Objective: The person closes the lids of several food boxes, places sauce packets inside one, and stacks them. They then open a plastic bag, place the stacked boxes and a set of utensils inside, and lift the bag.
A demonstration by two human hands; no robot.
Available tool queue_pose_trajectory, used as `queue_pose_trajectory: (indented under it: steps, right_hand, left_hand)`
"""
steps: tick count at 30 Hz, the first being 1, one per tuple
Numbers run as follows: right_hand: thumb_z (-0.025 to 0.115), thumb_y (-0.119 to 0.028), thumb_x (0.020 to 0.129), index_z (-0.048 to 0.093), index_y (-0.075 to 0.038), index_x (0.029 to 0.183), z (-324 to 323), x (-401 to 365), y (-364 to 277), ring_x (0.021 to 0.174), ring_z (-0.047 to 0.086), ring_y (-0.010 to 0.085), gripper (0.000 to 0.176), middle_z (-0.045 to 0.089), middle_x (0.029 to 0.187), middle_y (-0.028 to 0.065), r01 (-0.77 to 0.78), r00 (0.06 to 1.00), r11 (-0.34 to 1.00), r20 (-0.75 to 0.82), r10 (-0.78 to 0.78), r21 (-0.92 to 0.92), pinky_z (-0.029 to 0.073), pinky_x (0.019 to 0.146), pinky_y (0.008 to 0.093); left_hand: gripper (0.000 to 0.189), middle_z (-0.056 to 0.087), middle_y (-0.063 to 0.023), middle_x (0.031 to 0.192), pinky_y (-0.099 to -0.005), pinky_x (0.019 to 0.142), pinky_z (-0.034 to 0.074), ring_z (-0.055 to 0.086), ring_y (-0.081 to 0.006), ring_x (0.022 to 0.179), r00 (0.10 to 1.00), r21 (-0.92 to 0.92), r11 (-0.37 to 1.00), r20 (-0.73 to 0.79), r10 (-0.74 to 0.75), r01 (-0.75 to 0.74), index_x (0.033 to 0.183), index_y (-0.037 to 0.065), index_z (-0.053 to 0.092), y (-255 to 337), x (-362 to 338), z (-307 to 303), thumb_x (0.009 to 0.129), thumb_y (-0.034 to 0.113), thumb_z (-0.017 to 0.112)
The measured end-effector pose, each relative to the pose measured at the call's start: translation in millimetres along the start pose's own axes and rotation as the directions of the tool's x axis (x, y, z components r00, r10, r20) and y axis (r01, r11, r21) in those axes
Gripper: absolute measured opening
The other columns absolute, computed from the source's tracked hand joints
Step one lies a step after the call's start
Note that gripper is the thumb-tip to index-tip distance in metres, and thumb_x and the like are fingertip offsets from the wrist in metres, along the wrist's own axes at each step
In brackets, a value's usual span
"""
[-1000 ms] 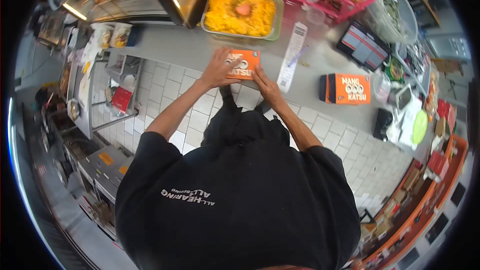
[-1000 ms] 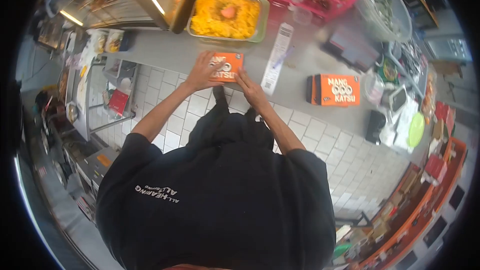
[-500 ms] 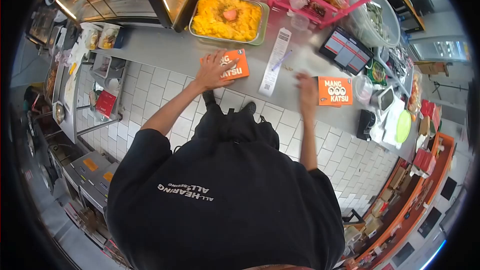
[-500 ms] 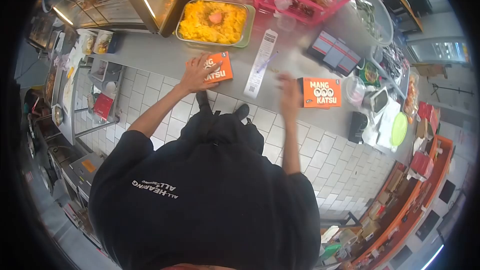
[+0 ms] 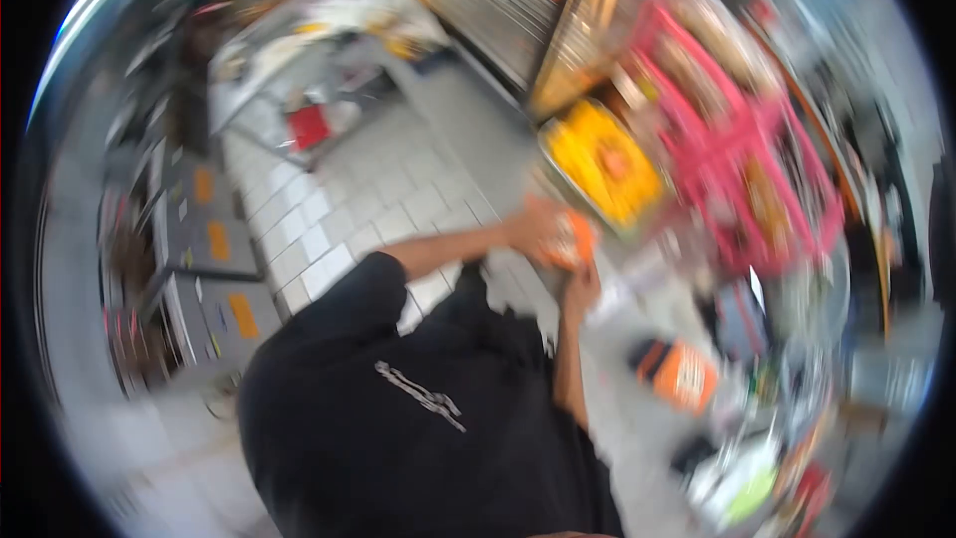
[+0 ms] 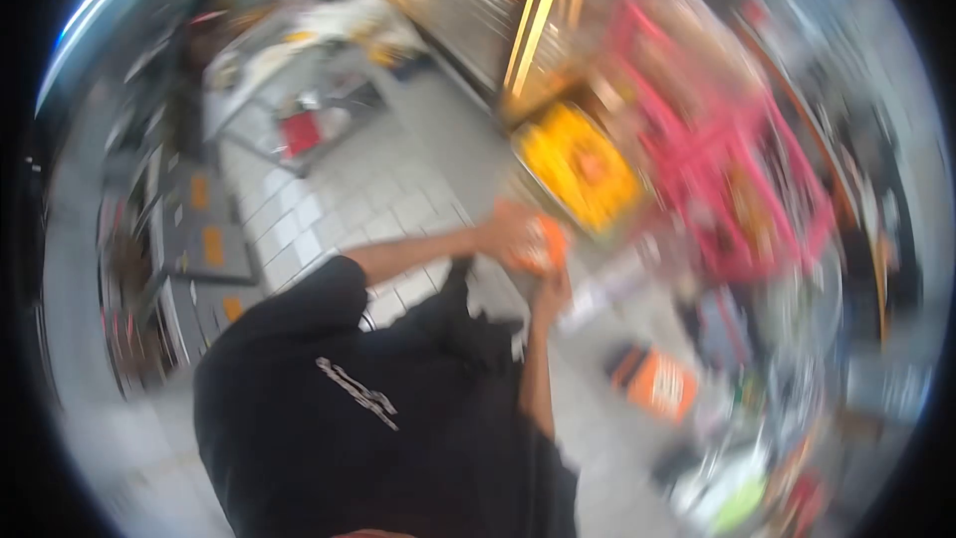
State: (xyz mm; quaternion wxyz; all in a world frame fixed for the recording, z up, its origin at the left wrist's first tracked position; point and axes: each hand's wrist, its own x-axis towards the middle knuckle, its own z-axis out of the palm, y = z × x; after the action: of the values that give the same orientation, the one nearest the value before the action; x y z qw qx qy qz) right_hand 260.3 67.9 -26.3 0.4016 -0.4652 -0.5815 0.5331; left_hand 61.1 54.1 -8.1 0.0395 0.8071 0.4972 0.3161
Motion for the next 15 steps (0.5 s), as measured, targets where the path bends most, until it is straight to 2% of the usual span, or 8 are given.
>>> queue_pose_trajectory:
  steps: [1, 2, 4, 6, 8, 10, 13, 15]
  right_hand:
    - [0.054, -0.019, 0.098, 0.067, 0.003, 0.119, -1, 1, 11, 0.088, 0.066, 0.0187, 0.033, 0.073, 0.102, 0.0128, 0.015, 1.000, 0.999, 0.007, -0.015, -0.038, 0.051, 0.082, 0.0326]
    - [0.053, -0.021, 0.100, 0.066, 0.005, 0.119, -6, -1, -1, 0.093, 0.066, 0.0203, 0.034, 0.072, 0.104, 0.0139, -0.021, 0.999, 0.994, 0.040, 0.026, -0.111, 0.051, 0.085, 0.0334]
    - [0.053, -0.027, 0.101, 0.062, 0.007, 0.124, -3, -3, -5, 0.105, 0.066, 0.0253, 0.042, 0.069, 0.117, 0.0202, 0.048, 0.999, 0.998, 0.006, -0.048, -0.037, 0.049, 0.094, 0.0354]
    - [0.052, -0.025, 0.101, 0.061, 0.009, 0.125, 0, 2, 10, 0.108, 0.065, 0.0268, 0.042, 0.067, 0.120, 0.0210, 0.099, 0.995, 0.991, 0.006, -0.099, -0.094, 0.048, 0.096, 0.0352]
    - [0.054, -0.022, 0.101, 0.059, 0.010, 0.126, -2, 5, 14, 0.109, 0.064, 0.0284, 0.041, 0.066, 0.121, 0.0214, 0.038, 0.999, 0.981, 0.003, -0.038, -0.188, 0.047, 0.096, 0.0357]
    - [0.054, -0.021, 0.101, 0.060, 0.011, 0.125, -1, 7, 17, 0.108, 0.065, 0.0289, 0.041, 0.067, 0.120, 0.0220, 0.060, 0.998, 0.992, -0.007, -0.061, -0.113, 0.047, 0.096, 0.0363]
    - [0.054, -0.019, 0.101, 0.059, 0.009, 0.128, -9, 10, 20, 0.107, 0.065, 0.0279, 0.040, 0.066, 0.121, 0.0216, -0.005, 1.000, 0.987, 0.017, 0.008, -0.158, 0.048, 0.096, 0.0362]
    - [0.053, -0.022, 0.102, 0.058, 0.007, 0.130, -30, 22, 21, 0.107, 0.065, 0.0263, 0.041, 0.066, 0.121, 0.0198, -0.231, 0.969, 0.971, 0.105, 0.224, 0.061, 0.048, 0.096, 0.0355]
  left_hand:
    - [0.068, 0.053, -0.0108, 0.138, -0.0479, 0.101, 0.041, 0.051, -0.0328, 0.127, 0.997, -0.157, 0.985, 0.002, -0.079, 0.079, 0.127, 0.020, 0.063, 4, 1, -7, 0.065, 0.041, 0.083]
    - [0.073, 0.046, -0.0138, 0.143, -0.0534, 0.101, 0.038, 0.045, -0.0367, 0.131, 0.992, -0.038, 0.994, 0.086, -0.094, 0.098, 0.126, 0.024, 0.064, 6, -7, -12, 0.058, 0.039, 0.084]
    - [0.078, 0.042, -0.0186, 0.144, -0.0570, 0.101, 0.034, 0.039, -0.0407, 0.132, 0.974, 0.028, 0.986, 0.150, -0.168, 0.166, 0.126, 0.026, 0.064, 8, -13, -10, 0.052, 0.041, 0.082]
    - [0.077, 0.042, -0.0204, 0.144, -0.0560, 0.101, 0.033, 0.039, -0.0412, 0.131, 0.970, 0.080, 0.979, 0.139, -0.197, 0.188, 0.127, 0.026, 0.064, 9, -14, -9, 0.053, 0.043, 0.081]
    - [0.077, 0.041, -0.0222, 0.143, -0.0549, 0.101, 0.033, 0.039, -0.0416, 0.130, 0.967, 0.093, 0.975, 0.140, -0.213, 0.201, 0.127, 0.025, 0.064, 10, -15, -9, 0.054, 0.045, 0.080]
    - [0.077, 0.041, -0.0222, 0.143, -0.0533, 0.101, 0.031, 0.039, -0.0414, 0.130, 0.963, 0.092, 0.979, 0.182, -0.198, 0.184, 0.127, 0.026, 0.064, 9, -15, -10, 0.055, 0.047, 0.079]
    - [0.078, 0.040, -0.0220, 0.144, -0.0540, 0.098, 0.034, 0.041, -0.0406, 0.129, 0.972, 0.116, 0.980, 0.158, -0.177, 0.159, 0.128, 0.025, 0.063, 8, -14, -13, 0.055, 0.048, 0.079]
    - [0.075, 0.045, -0.0170, 0.142, -0.0526, 0.094, 0.038, 0.048, -0.0369, 0.124, 0.961, 0.169, 0.965, 0.156, -0.228, 0.201, 0.126, 0.026, 0.064, 19, -6, -23, 0.056, 0.049, 0.081]
